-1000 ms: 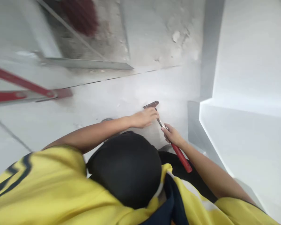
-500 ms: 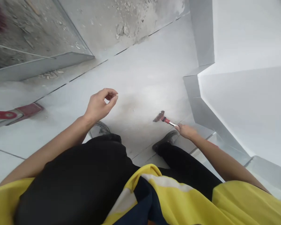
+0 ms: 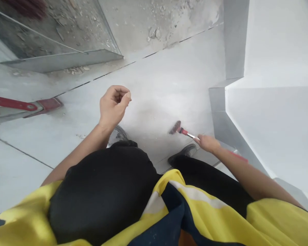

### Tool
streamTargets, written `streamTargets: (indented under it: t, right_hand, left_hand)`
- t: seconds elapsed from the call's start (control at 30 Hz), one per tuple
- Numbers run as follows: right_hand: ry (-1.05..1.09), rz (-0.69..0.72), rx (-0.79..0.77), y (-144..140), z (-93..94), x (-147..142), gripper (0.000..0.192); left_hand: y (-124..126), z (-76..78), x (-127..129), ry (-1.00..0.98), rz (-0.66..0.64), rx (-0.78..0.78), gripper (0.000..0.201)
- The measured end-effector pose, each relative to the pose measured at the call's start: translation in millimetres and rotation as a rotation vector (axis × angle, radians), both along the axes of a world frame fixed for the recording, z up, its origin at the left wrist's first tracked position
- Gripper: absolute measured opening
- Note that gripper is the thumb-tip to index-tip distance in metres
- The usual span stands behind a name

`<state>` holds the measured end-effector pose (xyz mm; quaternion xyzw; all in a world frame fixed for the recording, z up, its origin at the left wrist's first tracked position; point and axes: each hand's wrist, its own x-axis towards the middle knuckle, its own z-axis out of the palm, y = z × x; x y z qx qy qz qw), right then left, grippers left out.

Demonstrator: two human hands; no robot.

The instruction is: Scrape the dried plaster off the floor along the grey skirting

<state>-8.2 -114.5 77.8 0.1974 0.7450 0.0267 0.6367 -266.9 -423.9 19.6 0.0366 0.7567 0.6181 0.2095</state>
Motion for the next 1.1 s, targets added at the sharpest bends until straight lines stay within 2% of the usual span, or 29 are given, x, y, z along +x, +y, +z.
streamTargets:
  t: [0.07,0.13,0.17,0.27,0.33,0.37,0.43,0.53,0.6,0.67,0.7,0.8,0.87,0.9,0.97,1.1]
  right_hand:
    - [-0.085,-0.035,0.020,-9.2,-1.3,27.5,0.057]
    - [-0.044,-0.052,-0.017,-37.7,-19.5,14.0,0.056]
    - [0.018,-0.050,-0.059,-56.8,-32.3,-6.7,0.056]
    - [0.236,-0.064,-0.228,-111.9,-65.6,-91.9,0.060]
    - [0.322,-0.055,-0.282,-126.9,-70.4,-133.1,0.065]
    - [0.346,-0.047,-0.285,-124.3,-66.5,-140.3,0.067]
    - [0.324,-0.028,-0.228,-102.4,-49.4,-125.4,0.068]
    - [0.093,-0.018,-0.044,-58.1,-18.7,-62.5,0.060]
    - [-0.017,-0.031,0.019,-45.7,-11.2,-33.9,0.058]
    - [-0.003,-0.035,-0.007,-55.9,-21.1,-39.4,0.058]
    - [0.044,-0.034,-0.047,-68.1,-31.2,-55.3,0.060]
    - [0.215,-0.030,-0.190,-111.7,-62.6,-127.5,0.066]
    - [0.304,-0.014,-0.242,-128.0,-69.4,-161.6,0.069]
    - [0.323,-0.003,-0.250,-129.1,-66.8,-166.0,0.069]
    - [0.293,0.022,-0.216,-119.1,-52.8,-147.0,0.067]
    - [0.077,0.043,-0.062,-100.4,-23.4,-66.0,0.057]
  left_hand:
    - [1.2,-1.4,0.1,-0.034,-0.020,0.035,0.013]
    - [2.5,-1.3,-0.2,-0.044,-0.013,0.060,0.014]
    - [2.7,-0.9,-0.7,-0.044,0.007,0.072,0.015]
    - [0.1,1.5,-4.0,-0.034,0.075,0.096,0.016]
    - [-4.1,3.2,-6.7,-0.010,0.086,0.098,0.016]
    - [-6.5,3.6,-7.9,0.004,0.089,0.095,0.016]
    - [-11.0,3.0,-9.7,0.016,0.109,0.091,0.017]
    - [-13.2,-1.3,-10.7,-0.035,0.158,0.108,0.018]
    - [-10.9,-4.4,-11.0,-0.075,0.155,0.127,0.017]
    - [-7.3,-5.6,-11.8,-0.080,0.138,0.142,0.017]
    - [-5.9,-5.2,-12.5,-0.070,0.134,0.149,0.017]
    - [-7.3,-1.4,-14.8,-0.024,0.148,0.165,0.018]
    - [-14.3,1.6,-16.1,-0.008,0.155,0.153,0.021]
    - [-19.2,2.5,-16.6,-0.002,0.162,0.139,0.021]
    - [-29.9,2.9,-17.2,0.001,0.180,0.113,0.022]
    - [-43.4,0.9,-17.9,-0.013,0.244,0.150,0.018]
